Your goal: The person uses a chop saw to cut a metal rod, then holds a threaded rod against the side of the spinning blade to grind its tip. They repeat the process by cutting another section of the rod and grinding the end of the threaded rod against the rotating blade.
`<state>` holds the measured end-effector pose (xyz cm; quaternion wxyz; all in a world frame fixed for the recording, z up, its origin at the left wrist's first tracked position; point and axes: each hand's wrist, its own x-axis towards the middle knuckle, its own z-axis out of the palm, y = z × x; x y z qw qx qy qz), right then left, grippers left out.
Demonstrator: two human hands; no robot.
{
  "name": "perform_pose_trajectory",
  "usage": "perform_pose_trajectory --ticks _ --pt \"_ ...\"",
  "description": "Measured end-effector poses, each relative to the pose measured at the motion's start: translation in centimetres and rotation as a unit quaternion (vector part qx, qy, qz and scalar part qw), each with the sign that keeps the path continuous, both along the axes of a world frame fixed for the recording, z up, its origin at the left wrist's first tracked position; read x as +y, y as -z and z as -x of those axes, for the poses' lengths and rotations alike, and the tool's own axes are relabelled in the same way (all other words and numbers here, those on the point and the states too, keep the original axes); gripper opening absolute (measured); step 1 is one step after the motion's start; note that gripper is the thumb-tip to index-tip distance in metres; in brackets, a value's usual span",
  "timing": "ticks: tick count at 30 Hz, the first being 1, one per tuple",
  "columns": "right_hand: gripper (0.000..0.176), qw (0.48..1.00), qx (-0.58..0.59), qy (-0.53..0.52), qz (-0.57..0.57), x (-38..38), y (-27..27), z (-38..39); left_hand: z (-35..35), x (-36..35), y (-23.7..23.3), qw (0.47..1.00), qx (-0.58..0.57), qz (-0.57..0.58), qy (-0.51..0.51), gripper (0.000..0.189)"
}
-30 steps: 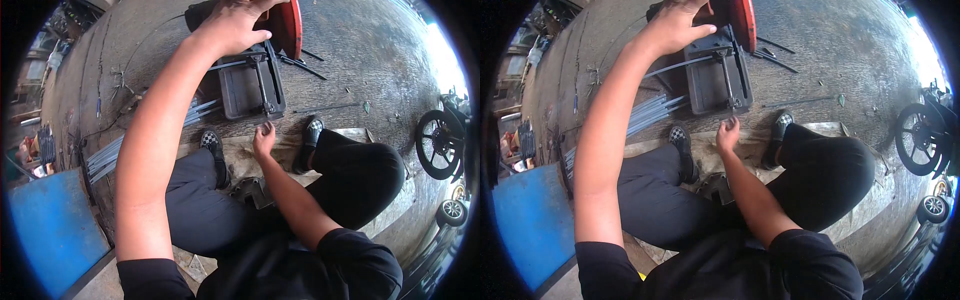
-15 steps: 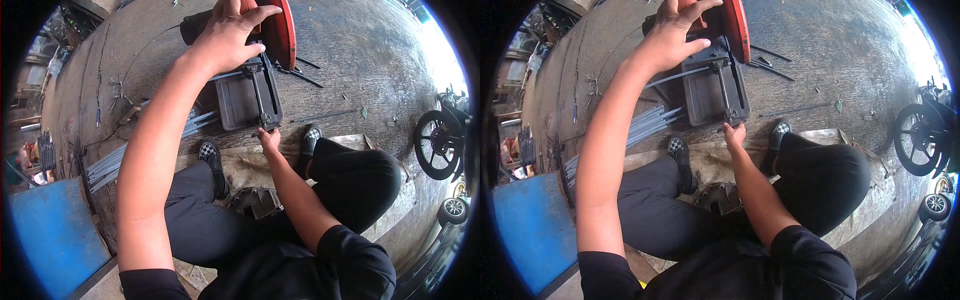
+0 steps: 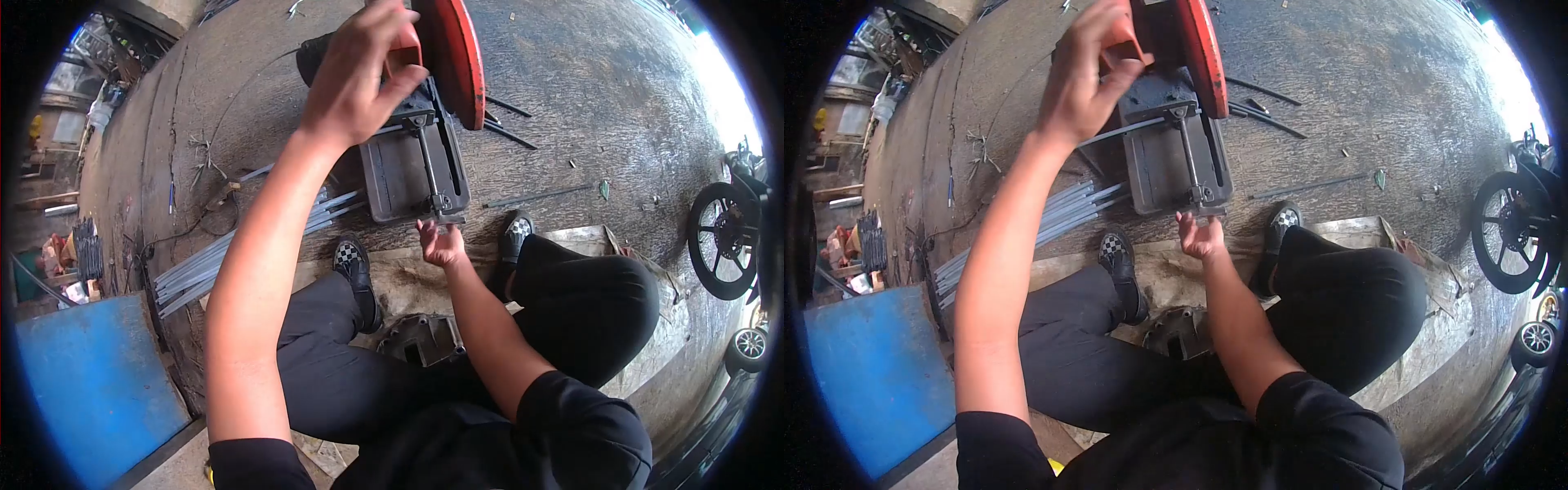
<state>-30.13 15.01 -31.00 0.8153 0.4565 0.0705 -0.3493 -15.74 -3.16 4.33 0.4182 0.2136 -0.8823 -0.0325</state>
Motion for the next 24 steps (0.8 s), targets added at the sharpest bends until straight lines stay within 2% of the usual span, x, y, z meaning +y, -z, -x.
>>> perform_pose_trajectory --ticks 1,2,3,4,5,6,7,8,9,10,11,12,14,15,17,18,20,21,22,24 --pt "0.054 0.997 -0.063 -0.026 -0.034 -1.1 0.7 0.4 -0.6 0.1 0.9 0.996 0.055 0.042 -0.047 0.048" --pt "0.054 0.997 -0.063 -0.022 -0.035 -1.3 0.9 0.5 -1.3 0.4 2.8 0.983 0.076 0.113 -0.127 0.047" --pt "0.052 0.996 -0.083 -0.023 0.001 -1.4 1.0 0.5 -1.0 1.7 4.7 0.968 0.074 0.112 -0.213 0.040" --pt "0.050 0.994 -0.102 -0.026 0.037 -1.3 1.3 0.5 0.0 3.6 7.7 0.957 0.098 -0.024 -0.271 0.029" --pt "0.043 0.982 -0.183 -0.002 0.055 -1.0 2.8 0.4 1.4 5.5 10.5 0.954 0.104 -0.124 -0.251 0.018" --pt "0.043 0.982 -0.183 -0.003 0.054 -0.6 6.9 0.9 2.8 7.8 13.8 0.943 -0.006 -0.214 -0.256 0.010" --pt "0.039 0.851 -0.484 0.199 -0.041 -0.7 10.6 -2.5 4.6 10.1 16.5 0.937 -0.066 -0.271 -0.211 0.006" --pt "0.036 0.588 -0.709 0.369 -0.128 -2.2 13.8 -7.3 6.8 11.8 19.2 0.918 -0.180 -0.287 -0.206 0.007" --pt "0.033 0.233 -0.823 0.480 -0.197 -2.4 18.0 -7.4 9.4 12.9 22.7 0.904 -0.214 -0.310 -0.200 0.008" --pt "0.033 0.238 -0.823 0.476 -0.197 -2.3 12.2 -5.3 11.7 13.7 23.9 0.894 -0.270 -0.293 -0.205 0.008" --pt "0.032 0.203 -0.843 0.453 -0.206 -2.5 10.2 -4.3 13.2 13.4 25.4 0.868 -0.371 -0.279 -0.179 0.013" --pt "0.032 0.166 -0.862 0.429 -0.214 -2.7 8.5 -3.5 14.5 12.9 26.3 0.815 -0.481 -0.280 -0.160 0.017" --pt "0.032 0.089 -0.895 0.375 -0.226 -4.1 4.8 -2.0 14.8 12.4 28.5 0.791 -0.532 -0.291 -0.080 0.017" --pt "0.031 0.049 -0.906 0.350 -0.232 -4.2 3.7 -1.2 14.9 12.6 29.5 0.792 -0.530 -0.291 -0.082 0.017" --pt "0.031 -0.034 -0.923 0.296 -0.242 -4.6 1.7 0.1 14.9 12.6 30.4 0.732 -0.603 -0.287 -0.134 0.017" --pt "0.031 -0.077 -0.929 0.268 -0.245 -4.8 0.9 0.5 14.8 12.2 30.3 0.732 -0.604 -0.285 -0.136 0.017" --pt "0.031 -0.168 -0.929 0.217 -0.249 -4.0 1.0 0.4 14.1 12.6 30.3 0.762 -0.588 -0.191 -0.194 0.016" --pt "0.031 -0.213 -0.925 0.195 -0.249 -3.1 -2.8 0.5 13.8 13.2 30.2 0.772 -0.578 -0.147 -0.220 0.016" --pt "0.031 -0.215 -0.923 0.199 -0.250 -2.2 2.8 -0.1 13.7 13.5 30.2 0.770 -0.579 -0.151 -0.219 0.016" --pt "0.032 -0.280 -0.885 0.200 -0.314 -2.8 5.5 -0.8 13.8 12.5 30.7 0.753 -0.568 -0.118 -0.310 0.015"
